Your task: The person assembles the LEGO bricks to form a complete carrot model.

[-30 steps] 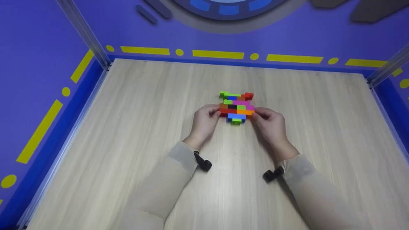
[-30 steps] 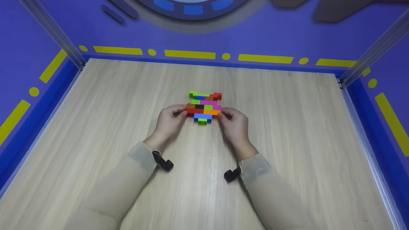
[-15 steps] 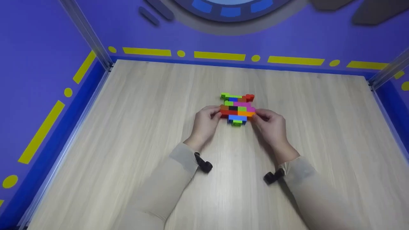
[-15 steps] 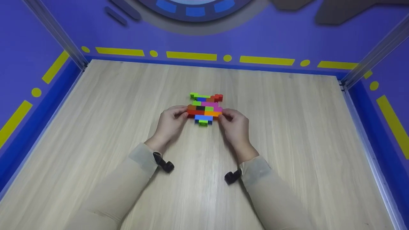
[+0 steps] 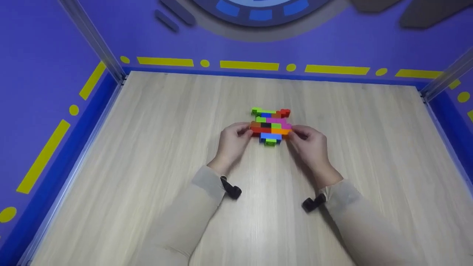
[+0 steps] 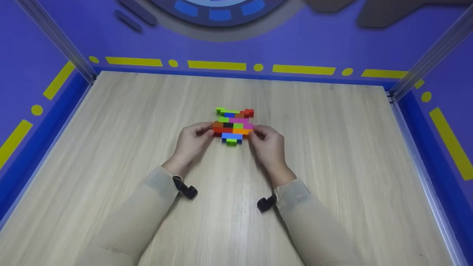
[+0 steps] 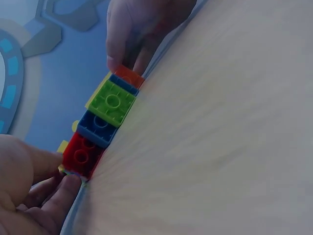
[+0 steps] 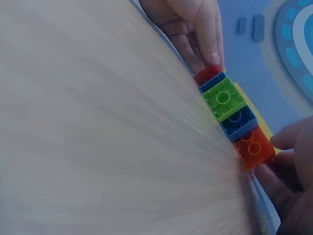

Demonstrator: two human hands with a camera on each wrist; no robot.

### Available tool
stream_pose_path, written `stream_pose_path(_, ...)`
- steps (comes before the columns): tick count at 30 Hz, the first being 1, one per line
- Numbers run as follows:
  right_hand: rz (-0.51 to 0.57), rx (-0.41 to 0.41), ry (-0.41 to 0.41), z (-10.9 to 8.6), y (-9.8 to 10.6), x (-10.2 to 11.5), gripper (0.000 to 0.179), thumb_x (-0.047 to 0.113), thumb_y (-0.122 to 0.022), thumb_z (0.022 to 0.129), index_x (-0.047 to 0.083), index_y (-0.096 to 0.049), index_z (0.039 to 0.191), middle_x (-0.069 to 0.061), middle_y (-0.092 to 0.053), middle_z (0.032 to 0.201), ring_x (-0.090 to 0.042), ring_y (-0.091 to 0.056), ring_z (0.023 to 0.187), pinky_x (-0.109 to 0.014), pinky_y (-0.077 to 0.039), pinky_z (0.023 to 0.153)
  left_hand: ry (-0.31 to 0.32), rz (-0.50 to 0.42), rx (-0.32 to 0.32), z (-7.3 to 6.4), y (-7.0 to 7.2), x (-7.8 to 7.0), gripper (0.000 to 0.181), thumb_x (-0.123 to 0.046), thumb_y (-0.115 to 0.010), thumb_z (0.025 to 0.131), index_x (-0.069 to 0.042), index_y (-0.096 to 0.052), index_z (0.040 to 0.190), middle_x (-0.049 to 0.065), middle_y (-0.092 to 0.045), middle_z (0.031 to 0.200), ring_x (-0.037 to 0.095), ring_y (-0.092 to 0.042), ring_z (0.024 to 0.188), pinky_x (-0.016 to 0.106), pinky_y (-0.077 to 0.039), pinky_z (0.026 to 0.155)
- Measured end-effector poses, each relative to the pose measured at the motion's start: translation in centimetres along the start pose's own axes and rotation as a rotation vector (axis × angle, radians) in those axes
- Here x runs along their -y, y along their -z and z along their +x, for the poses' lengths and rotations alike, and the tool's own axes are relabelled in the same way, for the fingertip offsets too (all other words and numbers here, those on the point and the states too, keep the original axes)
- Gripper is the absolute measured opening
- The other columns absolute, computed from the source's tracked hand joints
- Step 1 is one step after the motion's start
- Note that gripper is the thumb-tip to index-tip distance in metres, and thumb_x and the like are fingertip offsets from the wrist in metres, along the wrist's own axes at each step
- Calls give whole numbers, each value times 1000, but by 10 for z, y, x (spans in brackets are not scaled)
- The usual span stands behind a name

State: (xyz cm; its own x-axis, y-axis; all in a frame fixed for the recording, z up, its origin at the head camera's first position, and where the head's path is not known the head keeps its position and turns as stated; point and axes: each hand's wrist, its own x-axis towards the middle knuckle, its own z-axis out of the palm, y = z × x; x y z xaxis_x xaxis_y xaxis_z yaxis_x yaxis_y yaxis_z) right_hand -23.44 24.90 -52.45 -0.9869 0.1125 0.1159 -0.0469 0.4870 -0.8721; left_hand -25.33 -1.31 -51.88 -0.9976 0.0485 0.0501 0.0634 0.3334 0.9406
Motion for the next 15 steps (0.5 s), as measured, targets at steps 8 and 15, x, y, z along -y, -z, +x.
stream_pose_path(8,18,-83,-46,14,30,-4,34,24,-70,112,4,-78,138,-15,-78,138,-23,-70,123,-30,-58,112,-24,-41,57,8,19,-3,50,-27,-81,105,-2,-72,148,16,-71,152,35,-70,135,44,-61,116)
stream_pose_path(15,-197,37,39,22,83,-13,49,37,-67,113,4,-70,149,-18,-67,154,-35,-68,133,-29,-59,111,-70,309,100,21,73,1,81,-59,-77,102,-21,-52,169,12,-54,170,38,-53,156,59,-46,129)
